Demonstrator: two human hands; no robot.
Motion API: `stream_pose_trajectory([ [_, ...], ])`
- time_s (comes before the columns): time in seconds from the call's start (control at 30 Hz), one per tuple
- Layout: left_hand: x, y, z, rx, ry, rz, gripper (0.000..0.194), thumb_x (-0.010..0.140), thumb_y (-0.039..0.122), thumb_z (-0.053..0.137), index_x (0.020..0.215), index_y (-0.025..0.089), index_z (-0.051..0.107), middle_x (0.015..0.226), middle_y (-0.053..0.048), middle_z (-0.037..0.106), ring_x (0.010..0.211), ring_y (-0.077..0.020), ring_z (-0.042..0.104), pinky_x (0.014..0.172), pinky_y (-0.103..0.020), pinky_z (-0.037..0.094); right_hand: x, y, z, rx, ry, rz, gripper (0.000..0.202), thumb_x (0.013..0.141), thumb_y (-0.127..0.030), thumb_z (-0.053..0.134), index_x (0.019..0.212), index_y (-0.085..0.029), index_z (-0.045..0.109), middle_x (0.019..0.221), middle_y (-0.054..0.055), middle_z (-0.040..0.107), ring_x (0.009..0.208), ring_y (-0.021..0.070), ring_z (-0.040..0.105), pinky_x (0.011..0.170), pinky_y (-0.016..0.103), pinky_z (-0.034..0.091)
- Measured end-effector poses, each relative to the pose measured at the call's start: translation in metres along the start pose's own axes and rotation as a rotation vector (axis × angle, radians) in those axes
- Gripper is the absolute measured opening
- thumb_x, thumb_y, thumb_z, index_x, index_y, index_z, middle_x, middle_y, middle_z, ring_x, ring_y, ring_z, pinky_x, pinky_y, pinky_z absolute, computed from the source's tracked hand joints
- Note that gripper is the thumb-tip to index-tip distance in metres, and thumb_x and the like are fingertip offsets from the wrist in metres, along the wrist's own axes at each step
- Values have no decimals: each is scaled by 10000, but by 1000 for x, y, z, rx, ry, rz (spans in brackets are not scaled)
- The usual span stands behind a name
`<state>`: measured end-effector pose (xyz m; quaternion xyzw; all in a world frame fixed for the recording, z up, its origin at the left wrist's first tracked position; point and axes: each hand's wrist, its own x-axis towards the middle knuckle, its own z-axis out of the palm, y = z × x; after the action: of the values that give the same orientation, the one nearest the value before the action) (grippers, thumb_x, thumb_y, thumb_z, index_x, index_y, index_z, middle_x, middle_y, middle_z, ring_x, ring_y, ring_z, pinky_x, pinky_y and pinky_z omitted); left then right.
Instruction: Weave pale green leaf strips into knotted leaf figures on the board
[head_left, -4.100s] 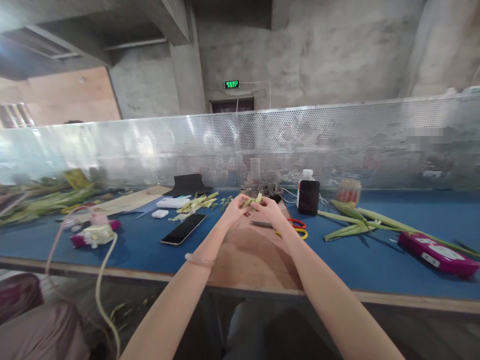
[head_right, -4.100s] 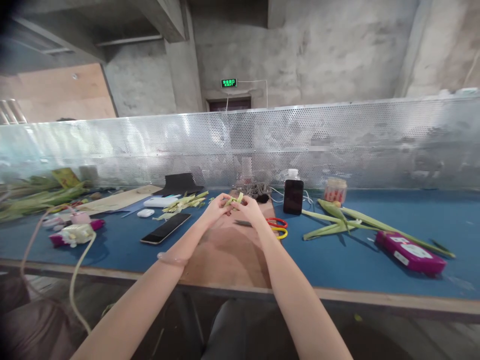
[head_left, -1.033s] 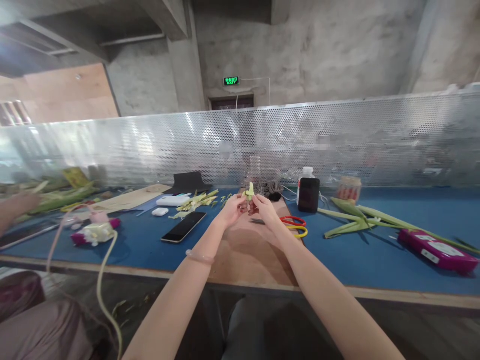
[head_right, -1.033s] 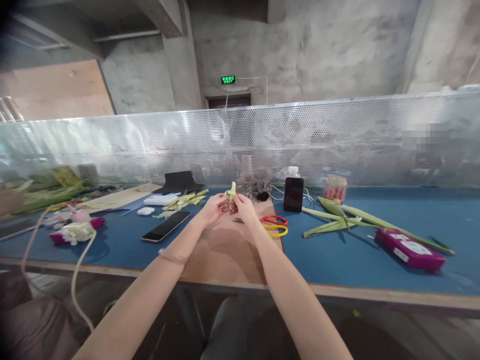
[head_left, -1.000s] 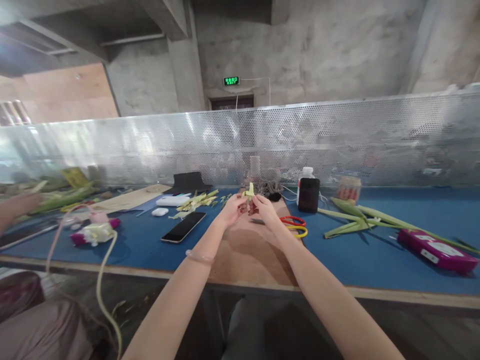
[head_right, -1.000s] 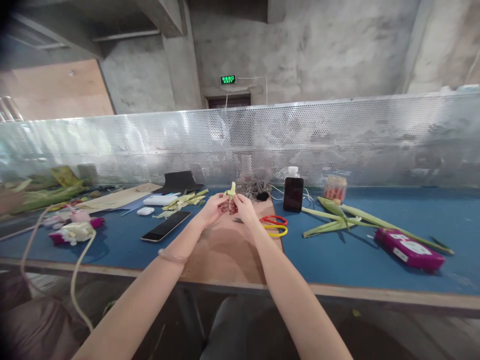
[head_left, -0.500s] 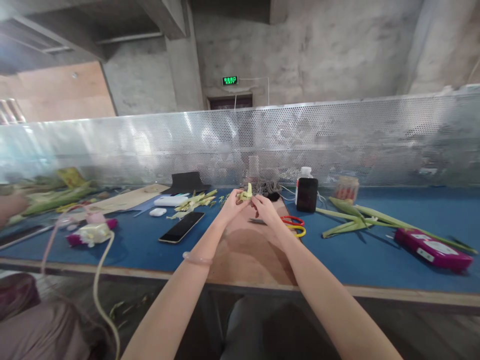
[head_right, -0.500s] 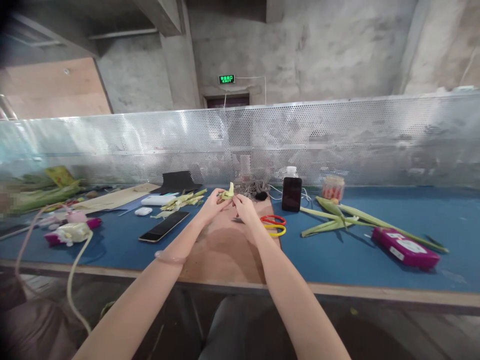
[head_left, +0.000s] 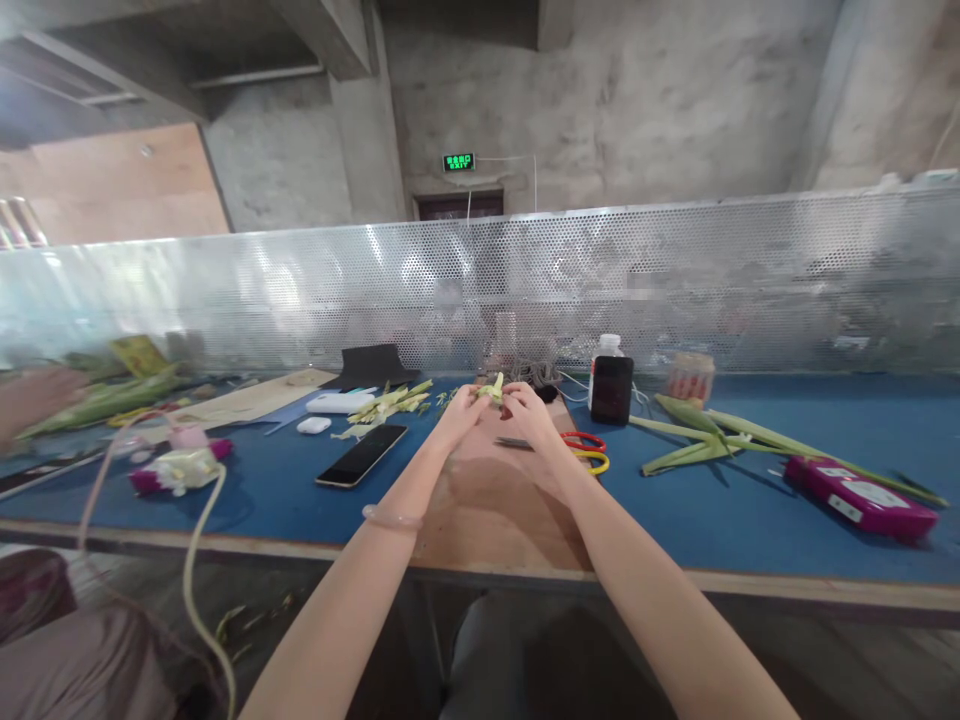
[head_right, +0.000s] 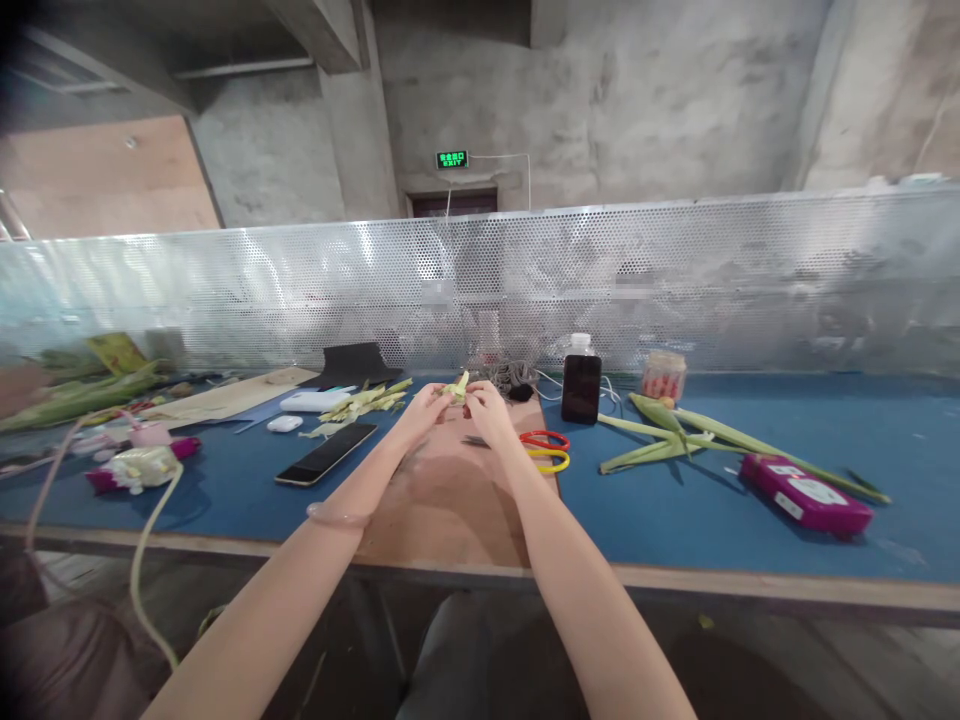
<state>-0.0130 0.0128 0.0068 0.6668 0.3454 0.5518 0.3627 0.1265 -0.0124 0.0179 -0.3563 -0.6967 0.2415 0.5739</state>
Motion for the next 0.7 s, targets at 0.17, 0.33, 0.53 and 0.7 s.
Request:
stream_pose_trajectory([
  [0.17, 3, -4, -1, 17, 82, -32, 255, 871, 347, 376, 880, 119, 490, 577, 47, 445, 421, -48, 392, 404, -178, 339, 0, 2, 0, -30, -3, -17, 175, 701, -213, 413, 667, -167, 579, 795, 14, 553, 655, 119, 534, 587, 235, 429],
  [0.33, 7, -9, -2, 77, 221, -32, 257, 854, 338, 430, 917, 108, 527, 748, -12, 551, 562, -80, 515, 504, -224, 447, 0, 0, 2, -51, -2, -31, 180, 687, -187, 417, 607, -166, 576, 821, 24, 558, 684, 124, 534, 622, 244, 429],
  [0.53, 11, -14, -5, 144, 371, -5, 251, 847, 312, 449, 984, 114, 519, 882, -47, 566, 706, -122, 559, 611, -285, 483, -4, -8, 5, -47, 11, -24, 231, 674, -163, 440, 460, -157, 526, 935, 32, 537, 715, 116, 532, 722, 260, 412],
  [0.7, 11, -13, -7, 176, 383, 18, 249, 846, 314, 449, 977, 114, 522, 885, -47, 564, 721, -127, 557, 627, -294, 478, -4, -8, 3, 33, 1, 64, 218, 710, -160, 447, 504, -149, 520, 742, 13, 559, 622, 101, 526, 631, 245, 436],
])
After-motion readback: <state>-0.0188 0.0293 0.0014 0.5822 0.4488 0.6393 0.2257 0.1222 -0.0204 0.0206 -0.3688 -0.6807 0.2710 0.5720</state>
